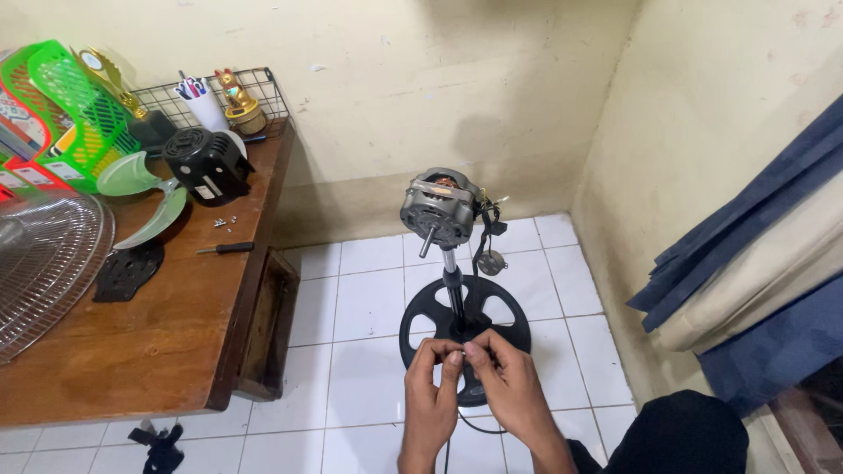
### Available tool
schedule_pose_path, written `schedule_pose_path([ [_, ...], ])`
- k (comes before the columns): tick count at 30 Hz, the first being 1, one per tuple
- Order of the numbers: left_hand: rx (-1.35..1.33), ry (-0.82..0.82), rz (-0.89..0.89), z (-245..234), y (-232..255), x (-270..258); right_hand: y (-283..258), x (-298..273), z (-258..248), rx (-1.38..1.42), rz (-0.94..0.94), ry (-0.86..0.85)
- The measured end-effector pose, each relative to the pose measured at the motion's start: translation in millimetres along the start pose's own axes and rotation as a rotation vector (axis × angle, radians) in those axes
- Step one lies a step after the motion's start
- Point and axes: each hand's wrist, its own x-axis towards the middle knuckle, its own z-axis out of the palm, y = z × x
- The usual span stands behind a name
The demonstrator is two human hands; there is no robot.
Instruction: The person uses a screwdriver to tighten screws on a fan motor mounted on a stand. They repeatedly adjust the motor housing and secure components while working at a wooden table with disassembled fan parts nearby.
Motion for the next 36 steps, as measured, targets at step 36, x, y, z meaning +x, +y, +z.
schedule_pose_path([
  [36,0.076,-0.069,0.010,1,-6,17,-5,-4,0,-0.060,-0.134,0.091],
])
